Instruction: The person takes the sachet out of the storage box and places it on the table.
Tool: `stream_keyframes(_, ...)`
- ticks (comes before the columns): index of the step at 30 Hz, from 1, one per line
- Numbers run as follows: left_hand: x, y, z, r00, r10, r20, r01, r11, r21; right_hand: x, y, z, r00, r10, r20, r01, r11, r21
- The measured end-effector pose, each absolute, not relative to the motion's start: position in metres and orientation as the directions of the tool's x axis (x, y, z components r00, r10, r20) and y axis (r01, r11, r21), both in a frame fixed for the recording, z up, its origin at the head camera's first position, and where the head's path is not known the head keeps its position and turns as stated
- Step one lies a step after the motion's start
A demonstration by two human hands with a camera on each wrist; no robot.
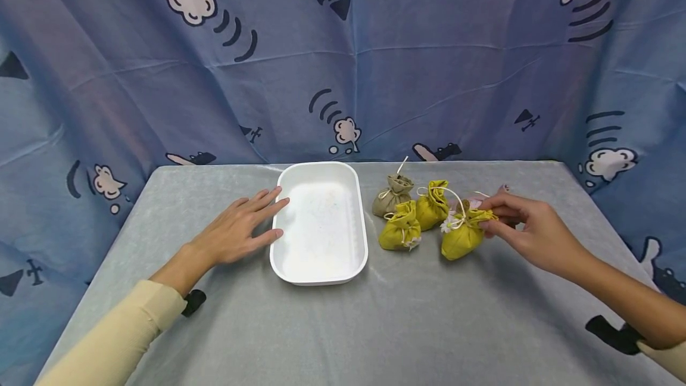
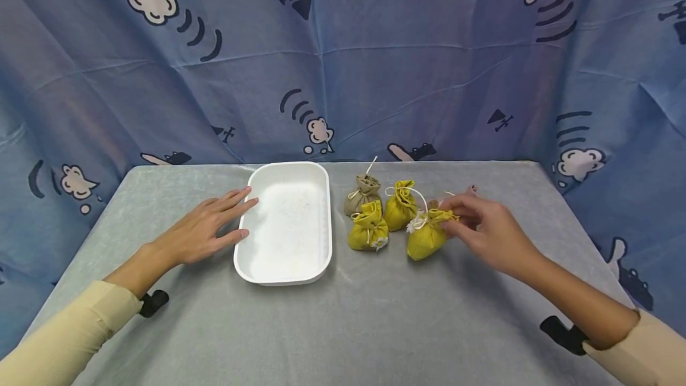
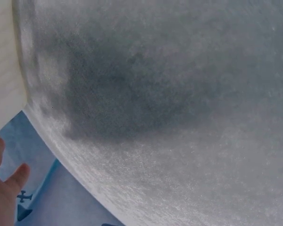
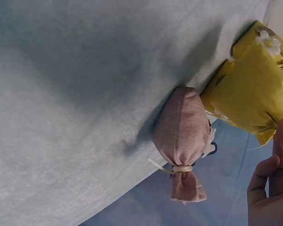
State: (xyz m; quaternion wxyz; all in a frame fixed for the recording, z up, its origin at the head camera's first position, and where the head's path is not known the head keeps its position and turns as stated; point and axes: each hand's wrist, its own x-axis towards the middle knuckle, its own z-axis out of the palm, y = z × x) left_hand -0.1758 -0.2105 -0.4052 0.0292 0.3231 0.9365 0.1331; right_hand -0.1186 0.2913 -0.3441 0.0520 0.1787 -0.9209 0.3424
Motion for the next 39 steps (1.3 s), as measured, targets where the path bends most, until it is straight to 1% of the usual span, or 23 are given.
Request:
stream_keyframes(8,-0.176,-0.211,-0.406,-0.787,0.615,0.04,0.602,0.753,0.266,-0.12,0.295,-0.355,-0.93,-0.311,0.194,-0.361,0.686,-0.631)
stream_keyframes(17,-0.176,-0.212,-0.408,-0.786,0.616,0.042,0.604,0.752,0.263,-0.122,0.292,-0.363,-0.935,-0.326,0.137,-0.334,0.691,-0.641)
stream_keyframes(23,-0.176,-0.212,-0.408,-0.778,0.626,0.051,0.616,0.746,0.255,-0.121,0.291,-0.365,-0.928,-0.343,0.145,-0.355,0.696,-0.624)
stream_keyframes(27,-0.177,-0.212,-0.406,-0.773,0.632,0.054,0.624,0.743,0.241,-0.124,0.292,-0.36,-0.906,-0.392,0.162,-0.409,0.703,-0.582)
stream_keyframes(32,-0.178,-0.212,-0.402,-0.764,0.644,0.037,0.639,0.747,0.187,-0.131,0.292,-0.344,-0.881,-0.447,0.158,-0.457,0.713,-0.532)
stream_keyframes(36,-0.181,-0.211,-0.394,-0.753,0.653,0.078,0.655,0.734,0.177,-0.142,0.291,-0.33,-0.89,-0.403,0.211,-0.455,0.785,-0.421)
stream_keyframes(39,-0.185,-0.21,-0.386,-0.75,0.645,0.145,0.661,0.726,0.19,-0.152,0.294,-0.322,-0.912,-0.343,0.225,-0.403,0.85,-0.338)
